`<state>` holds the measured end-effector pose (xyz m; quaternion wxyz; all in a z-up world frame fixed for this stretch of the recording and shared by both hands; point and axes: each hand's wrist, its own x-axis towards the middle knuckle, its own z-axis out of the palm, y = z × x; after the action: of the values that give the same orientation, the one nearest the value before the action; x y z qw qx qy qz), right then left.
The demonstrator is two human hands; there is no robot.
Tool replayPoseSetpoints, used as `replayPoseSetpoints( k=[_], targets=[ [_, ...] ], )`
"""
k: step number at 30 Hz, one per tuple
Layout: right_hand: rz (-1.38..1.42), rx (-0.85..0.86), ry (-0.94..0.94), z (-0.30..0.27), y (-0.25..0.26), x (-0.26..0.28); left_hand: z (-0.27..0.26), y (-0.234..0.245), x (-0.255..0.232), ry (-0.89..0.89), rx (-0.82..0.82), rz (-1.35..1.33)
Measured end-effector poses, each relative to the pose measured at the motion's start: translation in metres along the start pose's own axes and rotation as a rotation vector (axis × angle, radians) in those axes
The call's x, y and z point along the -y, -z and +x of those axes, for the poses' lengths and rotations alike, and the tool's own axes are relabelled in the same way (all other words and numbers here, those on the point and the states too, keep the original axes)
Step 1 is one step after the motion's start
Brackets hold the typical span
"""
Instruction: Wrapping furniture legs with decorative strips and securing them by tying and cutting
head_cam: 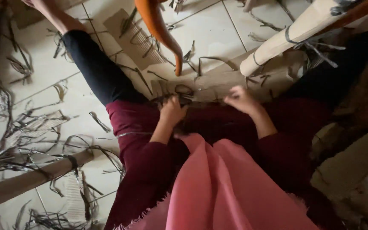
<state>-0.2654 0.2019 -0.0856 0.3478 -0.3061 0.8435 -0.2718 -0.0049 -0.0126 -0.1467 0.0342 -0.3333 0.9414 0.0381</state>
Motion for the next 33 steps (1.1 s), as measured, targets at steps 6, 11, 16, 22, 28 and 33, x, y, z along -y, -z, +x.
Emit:
replayPoseSetpoints(
  k=[6, 11, 16, 22, 28, 33],
  targets=[
    [-0.188, 0.286, 0.036, -0.042, -0.009, 0.117, -0.003, 0.055, -0.012, 0.104, 0.298, -0.304],
    [-0.207, 0.167, 0.095, -0.037, -0.024, 0.124, 0.011, -0.025, 0.008, 0.042, 0.206, -0.241],
    [-0.345, 0.039, 0.252, 0.023, -0.086, -0.001, 0.023, -0.027, 0.006, -0.007, 0.114, -0.483],
    [-0.649, -0.296, 0.449, 0.012, -0.029, 0.018, 0.021, -0.013, 0.007, -0.217, -0.007, -0.726],
    [-0.488, 0.085, 0.240, 0.024, -0.010, 0.050, 0.009, 0.029, 0.000, -0.237, 0.247, -0.372],
    [-0.495, -0.462, 0.561, 0.071, -0.056, 0.083, 0.011, 0.063, -0.010, -0.107, 0.122, -0.444]
  ],
)
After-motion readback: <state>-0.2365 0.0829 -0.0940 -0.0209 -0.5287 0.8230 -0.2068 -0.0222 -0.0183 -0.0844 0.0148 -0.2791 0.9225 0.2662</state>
